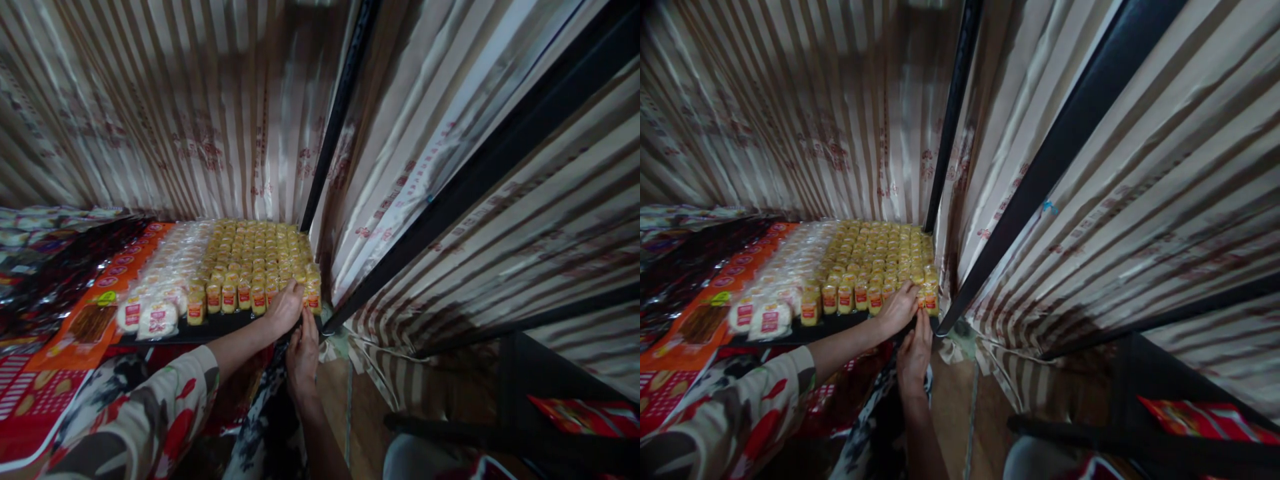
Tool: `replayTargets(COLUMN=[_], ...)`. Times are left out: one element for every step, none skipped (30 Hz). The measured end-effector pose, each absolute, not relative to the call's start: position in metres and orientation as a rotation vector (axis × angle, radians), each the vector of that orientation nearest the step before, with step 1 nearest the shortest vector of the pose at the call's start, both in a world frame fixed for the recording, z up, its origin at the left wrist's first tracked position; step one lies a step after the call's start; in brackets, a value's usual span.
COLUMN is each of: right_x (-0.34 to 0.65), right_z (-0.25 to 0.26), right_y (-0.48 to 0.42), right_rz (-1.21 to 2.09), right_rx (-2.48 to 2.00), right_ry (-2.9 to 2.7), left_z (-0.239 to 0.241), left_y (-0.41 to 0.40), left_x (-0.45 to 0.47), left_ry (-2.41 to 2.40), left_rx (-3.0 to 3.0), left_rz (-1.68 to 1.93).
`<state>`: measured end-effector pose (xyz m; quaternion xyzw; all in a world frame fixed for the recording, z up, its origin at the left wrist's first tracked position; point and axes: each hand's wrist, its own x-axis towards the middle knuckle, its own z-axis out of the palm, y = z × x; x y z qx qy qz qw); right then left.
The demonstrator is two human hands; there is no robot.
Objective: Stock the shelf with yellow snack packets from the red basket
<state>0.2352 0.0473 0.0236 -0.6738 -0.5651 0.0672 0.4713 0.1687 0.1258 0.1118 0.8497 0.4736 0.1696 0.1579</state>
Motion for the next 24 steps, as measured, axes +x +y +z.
replayTargets(right_x=[0.236,0.236,0.236,0.236,0.236,0.236,0.236,0.235,0.235,0.234,0.233,0.233,0.233,0.232,0.233,0.233,0.233,0.233,0.233,0.233,0.233,0.233,0.233,0.233], right_z=[0.023,0.023,0.023,0.023,0.023,0.023,0.024,0.024,0.025,0.026,0.027,0.028,0.029,0.03,0.031,0.032,0.032,0.032,0.032,0.031,0.031,0.031,0.031,0.031], right_y=[0.048,0.049,0.05,0.052,0.053,0.054,0.055,0.055,0.056,0.056,0.056,0.056,0.057,0.057,0.057,0.057,0.057,0.057,0.057,0.057,0.057,0.057,0.057,0.057], right_rz=[0.164,0.162,0.159,0.154,0.15,0.149,0.151,0.158,0.169,0.183,0.199,0.216,0.233,0.253,0.274,0.293,0.307,0.316,0.32,0.32,0.318,0.316,0.314,0.313], right_rx=[-1.645,-1.645,-1.647,-1.65,-1.654,-1.66,-1.668,-1.678,-1.688,-1.697,-1.703,-1.705,-1.706,-1.706,-1.706,-1.706,-1.707,-1.709,-1.712,-1.714,-1.716,-1.717,-1.717,-1.714], right_ry=[-1.383,-1.376,-1.364,-1.345,-1.321,-1.294,-1.268,-1.247,-1.231,-1.218,-1.201,-1.177,-1.148,-1.116,-1.087,-1.065,-1.05,-1.039,-1.03,-1.024,-1.021,-1.02,-1.022,-1.026], left_z=[0.111,0.111,0.11,0.11,0.11,0.109,0.109,0.109,0.109,0.109,0.108,0.108,0.107,0.106,0.106,0.105,0.104,0.104,0.103,0.102,0.1,0.098,0.095,0.092], left_y=[0.126,0.125,0.124,0.124,0.123,0.123,0.123,0.123,0.123,0.124,0.124,0.124,0.125,0.125,0.125,0.126,0.126,0.126,0.127,0.127,0.127,0.126,0.125,0.124], left_x=[0.169,0.169,0.168,0.168,0.168,0.168,0.169,0.169,0.17,0.17,0.171,0.172,0.172,0.173,0.173,0.174,0.174,0.174,0.175,0.175,0.175,0.174,0.174,0.173], left_ry=[1.372,1.387,1.395,1.399,1.394,1.385,1.377,1.373,1.374,1.38,1.385,1.386,1.381,1.378,1.38,1.388,1.403,1.425,1.445,1.458,1.46,1.453,1.443,1.434], left_rx=[2.421,2.414,2.412,2.413,2.419,2.429,2.438,2.446,2.449,2.449,2.447,2.445,2.446,2.449,2.453,2.457,2.461,2.464,2.468,2.476,2.488,2.506,2.529,2.556], left_rz=[0.494,0.5,0.503,0.507,0.51,0.509,0.506,0.501,0.496,0.494,0.499,0.514,0.534,0.551,0.564,0.567,0.563,0.557,0.557,0.568,0.59,0.623,0.664,0.705])
